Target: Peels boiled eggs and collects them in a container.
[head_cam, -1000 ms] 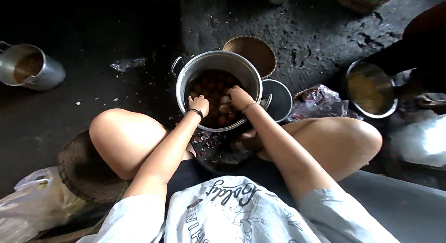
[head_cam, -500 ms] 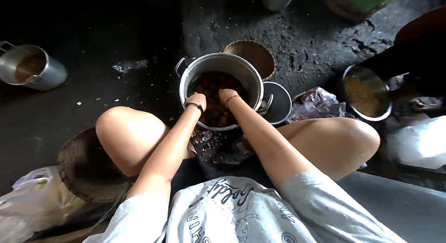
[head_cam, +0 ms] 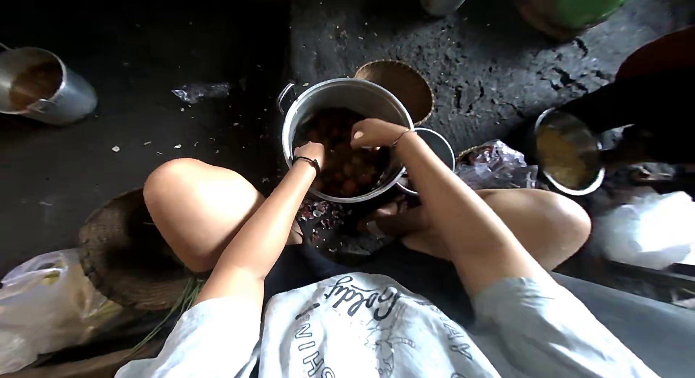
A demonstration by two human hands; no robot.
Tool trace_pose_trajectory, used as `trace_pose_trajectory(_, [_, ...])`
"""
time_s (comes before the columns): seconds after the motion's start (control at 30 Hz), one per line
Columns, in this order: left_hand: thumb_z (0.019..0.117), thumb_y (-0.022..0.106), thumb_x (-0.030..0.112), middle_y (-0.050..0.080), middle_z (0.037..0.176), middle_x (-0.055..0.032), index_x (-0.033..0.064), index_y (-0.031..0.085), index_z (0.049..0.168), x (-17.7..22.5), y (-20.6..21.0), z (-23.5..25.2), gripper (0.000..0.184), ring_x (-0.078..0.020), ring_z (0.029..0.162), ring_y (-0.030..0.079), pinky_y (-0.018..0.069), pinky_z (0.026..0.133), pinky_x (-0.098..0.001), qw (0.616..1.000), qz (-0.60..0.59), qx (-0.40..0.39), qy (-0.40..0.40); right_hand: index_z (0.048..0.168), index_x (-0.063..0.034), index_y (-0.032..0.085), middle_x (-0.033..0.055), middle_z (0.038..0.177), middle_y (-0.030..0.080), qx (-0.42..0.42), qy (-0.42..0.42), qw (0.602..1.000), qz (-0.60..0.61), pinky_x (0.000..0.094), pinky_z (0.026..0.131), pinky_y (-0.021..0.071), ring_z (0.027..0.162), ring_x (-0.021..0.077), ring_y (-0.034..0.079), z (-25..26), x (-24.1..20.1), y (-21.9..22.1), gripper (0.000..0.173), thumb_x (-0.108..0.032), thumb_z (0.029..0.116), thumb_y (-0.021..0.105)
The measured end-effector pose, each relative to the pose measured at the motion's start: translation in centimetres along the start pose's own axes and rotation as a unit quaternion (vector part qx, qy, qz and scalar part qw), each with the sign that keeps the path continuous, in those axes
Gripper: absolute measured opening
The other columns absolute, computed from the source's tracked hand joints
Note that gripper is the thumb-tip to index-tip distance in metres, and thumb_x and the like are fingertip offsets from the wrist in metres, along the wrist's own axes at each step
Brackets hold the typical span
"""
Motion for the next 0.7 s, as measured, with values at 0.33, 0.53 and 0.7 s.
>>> trace_pose_trajectory(0.33, [0.0921, 0.066, 0.011, 0.064, 0.131, -0.0229, 0.0056, 0.064, 0.131, -0.3, 1.1, 1.3, 0.04, -0.0428, 0.125, 0.058, 0.0448, 0.101, -0.0664, 0.999, 0.039, -0.009, 0.006, 0.116, -0.0032, 0.068, 0.018, 0.097, 0.069, 0.091, -0.07, 0.992, -0.049, 0.0525, 0.073, 0.0574, 0.077, 0.0303, 0.068, -10.0, -5.1, -9.0, 0.032, -0.029, 0.0968, 0.07])
trace_pose_trajectory(0.53, [0.093, 0.064, 0.011, 0.064, 0.132, -0.0216, 0.0072, 0.065, 0.132, -0.2, 1.4, 1.5, 0.039, -0.0422, 0.127, 0.058, 0.0414, 0.104, -0.0676, 0.999, 0.041, -0.007, 0.016, 0.129, -0.0091, 0.066, 0.0159, 0.108, 0.069, 0.163, -0.122, 0.977, -0.061, 0.0519, 0.078, 0.0577, 0.085, 0.0284, 0.069, -13.4, -6.9, -10.9, 0.04, -0.028, 0.0942, 0.072])
trace_pose_trajectory(0.7, [0.0967, 0.06, 0.013, 0.063, 0.136, -0.0182, 0.0099, 0.063, 0.136, -0.1, 1.8, 1.0, 0.04, -0.0385, 0.133, 0.054, 0.0346, 0.11, -0.0675, 0.998, 0.047, -0.023, 0.018, 0.119, -0.0022, 0.069, 0.021, 0.112, 0.07, 0.217, -0.101, 0.97, -0.041, 0.0602, 0.093, 0.0531, 0.106, 0.0371, 0.068, -9.1, -5.2, -6.4, 0.041, -0.026, 0.0866, 0.078])
Point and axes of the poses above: each hand's wrist, its own z-axis towards the middle knuckle, its own y-axis out of the palm, x = y × z, the point moved 8 cm from there along z, towards the middle knuckle
